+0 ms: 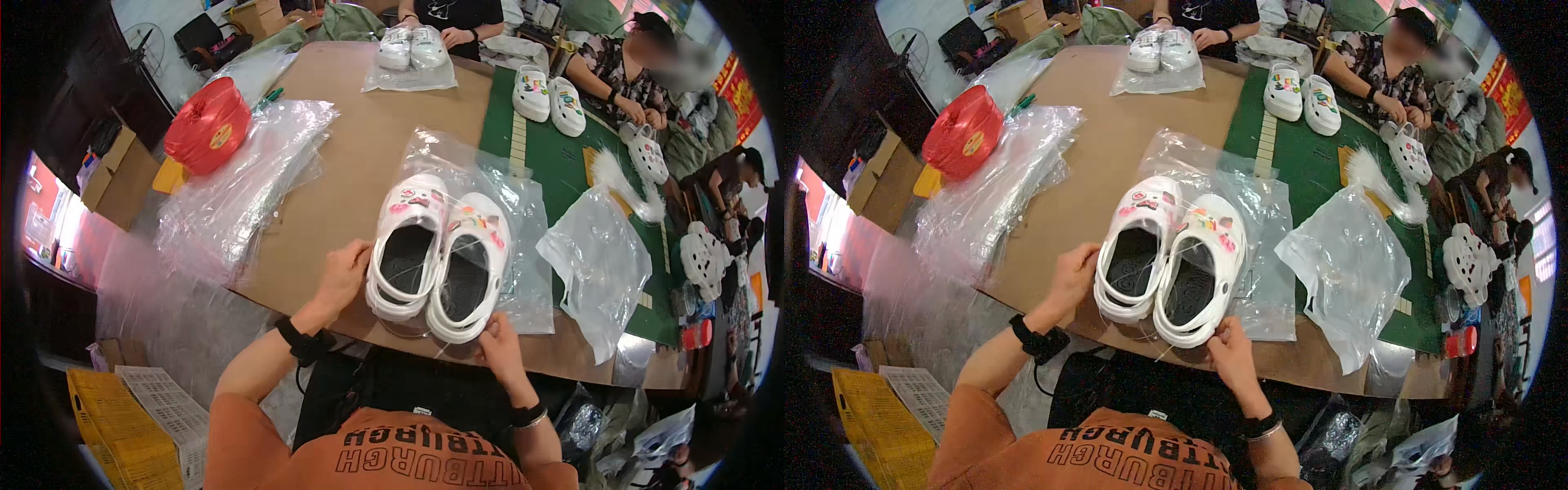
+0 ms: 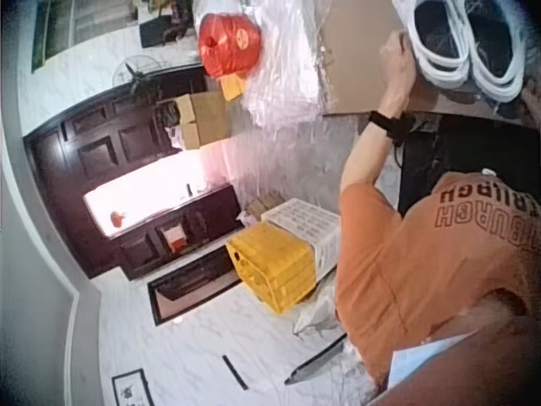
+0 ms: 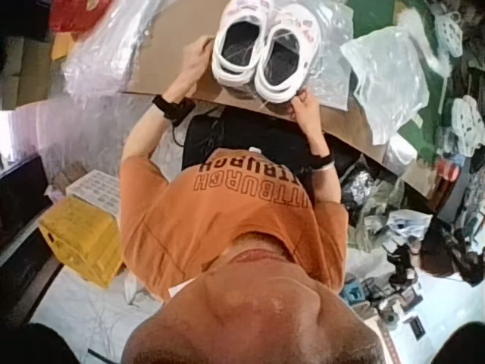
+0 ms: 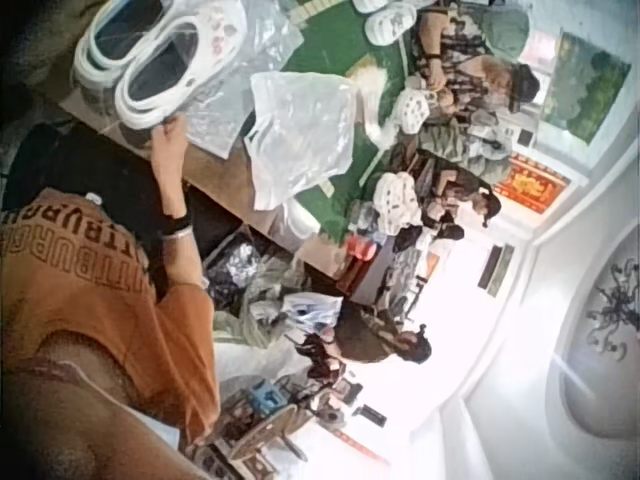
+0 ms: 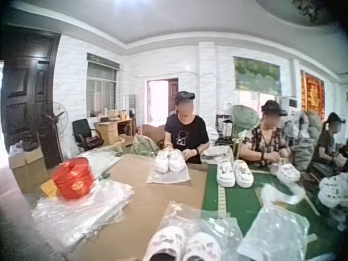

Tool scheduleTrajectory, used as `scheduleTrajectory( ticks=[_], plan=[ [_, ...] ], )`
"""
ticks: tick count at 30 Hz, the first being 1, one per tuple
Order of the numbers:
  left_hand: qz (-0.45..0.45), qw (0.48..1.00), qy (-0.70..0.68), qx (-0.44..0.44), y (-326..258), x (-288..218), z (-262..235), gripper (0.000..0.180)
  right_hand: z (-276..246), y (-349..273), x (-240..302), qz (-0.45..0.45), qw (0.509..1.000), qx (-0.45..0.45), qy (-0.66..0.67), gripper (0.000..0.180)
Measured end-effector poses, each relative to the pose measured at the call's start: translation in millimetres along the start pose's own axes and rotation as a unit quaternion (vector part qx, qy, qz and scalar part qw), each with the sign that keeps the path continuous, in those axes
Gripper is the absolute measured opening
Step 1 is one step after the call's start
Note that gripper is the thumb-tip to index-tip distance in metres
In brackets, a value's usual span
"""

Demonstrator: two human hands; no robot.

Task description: Packaging pairs of decorated clogs into plastic bags.

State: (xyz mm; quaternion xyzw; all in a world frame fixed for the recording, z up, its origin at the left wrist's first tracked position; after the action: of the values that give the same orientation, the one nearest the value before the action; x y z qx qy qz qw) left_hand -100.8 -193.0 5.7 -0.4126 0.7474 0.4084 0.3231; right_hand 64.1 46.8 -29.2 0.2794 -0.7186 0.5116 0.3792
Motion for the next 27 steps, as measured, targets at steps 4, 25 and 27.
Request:
scheduleTrajectory(
  ticks=[4, 25, 27],
  plan=[
    [0.079, 0.997, 0.013, 0.007, 38.8, -57.2, -16.2, 0.016, -32.1, -3.4, 45.0, -0.012, 0.991, 0.075, 0.114, 0.006],
    [0.109, 0.98, -0.167, 0.019, 154.6, -171.6, -86.9, 0.019, -104.3, -44.7, 274.9, -0.255, 0.955, 0.053, 0.141, 0.02],
    [0.123, 0.981, -0.153, 0.002, 158.3, -195.3, -102.8, 0.019, -109.8, -51.4, 293.1, -0.295, 0.943, 0.067, 0.138, 0.018]
  ],
)
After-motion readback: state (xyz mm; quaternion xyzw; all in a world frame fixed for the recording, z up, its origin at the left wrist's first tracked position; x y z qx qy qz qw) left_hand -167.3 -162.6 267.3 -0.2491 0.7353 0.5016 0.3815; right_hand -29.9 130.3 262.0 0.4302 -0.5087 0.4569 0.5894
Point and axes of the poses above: each hand's wrist, its own y-axis towards the middle knuckle, its own z-axis out of the palm, x = y × z, the point moved 6 cm from there along y, towards the middle knuckle, and after that the axes turned 7 degrees about z, right-handed, at the moved point
